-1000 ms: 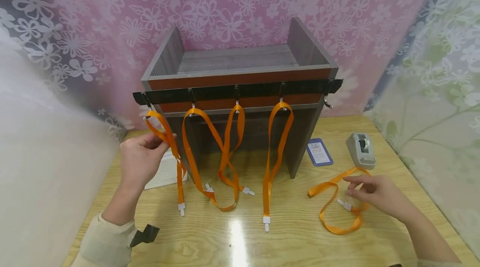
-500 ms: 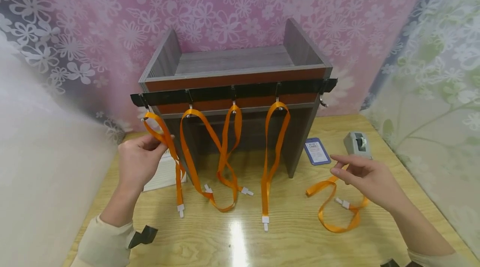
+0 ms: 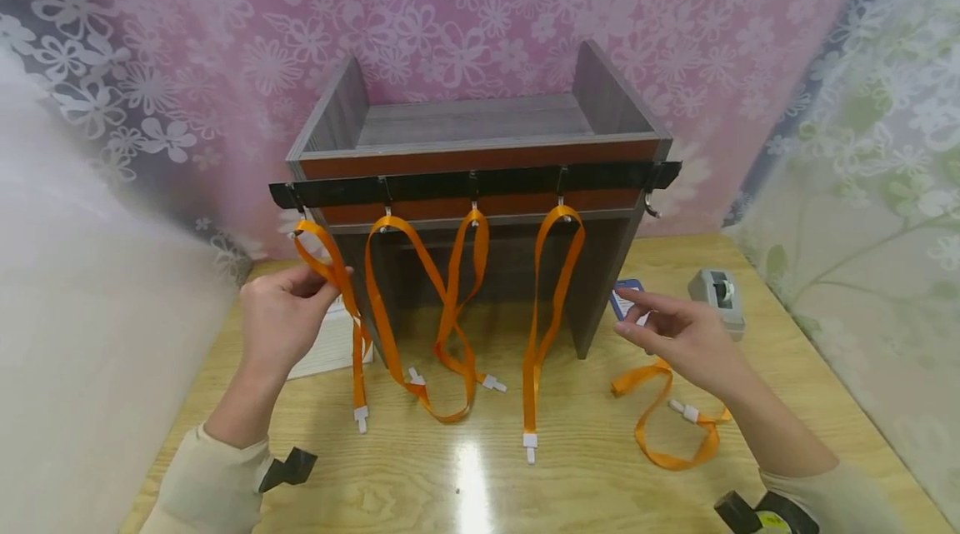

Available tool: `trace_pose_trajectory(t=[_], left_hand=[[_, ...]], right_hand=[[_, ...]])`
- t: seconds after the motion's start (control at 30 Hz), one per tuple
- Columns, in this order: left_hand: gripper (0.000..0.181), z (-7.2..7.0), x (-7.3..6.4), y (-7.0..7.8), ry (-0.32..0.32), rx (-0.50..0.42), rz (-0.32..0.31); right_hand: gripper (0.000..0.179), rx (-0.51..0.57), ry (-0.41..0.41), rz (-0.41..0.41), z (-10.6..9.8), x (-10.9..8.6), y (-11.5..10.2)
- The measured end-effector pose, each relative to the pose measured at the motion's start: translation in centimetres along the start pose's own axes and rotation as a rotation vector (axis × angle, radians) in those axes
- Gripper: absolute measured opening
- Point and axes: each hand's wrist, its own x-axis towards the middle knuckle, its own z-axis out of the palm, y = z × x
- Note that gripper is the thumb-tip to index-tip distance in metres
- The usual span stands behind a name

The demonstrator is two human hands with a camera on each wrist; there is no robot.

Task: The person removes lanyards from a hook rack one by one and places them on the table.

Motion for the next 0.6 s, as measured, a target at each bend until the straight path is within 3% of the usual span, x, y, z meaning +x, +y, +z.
trace_pose_trajectory(t=[0.23,0.6], left_hand=[[0.015,0.3,0.1,-0.1,0.01,-0.028,-0.017],[0.015,0.2,0.1,-0.3,-0.005,-0.051,-0.068]], right_hand=[[0.042,0.045,-0.011,-0.038,1.5,1.4,-0.5],[0.04,0.002,0.03,-0.053,3.8,2.6,-1.4]])
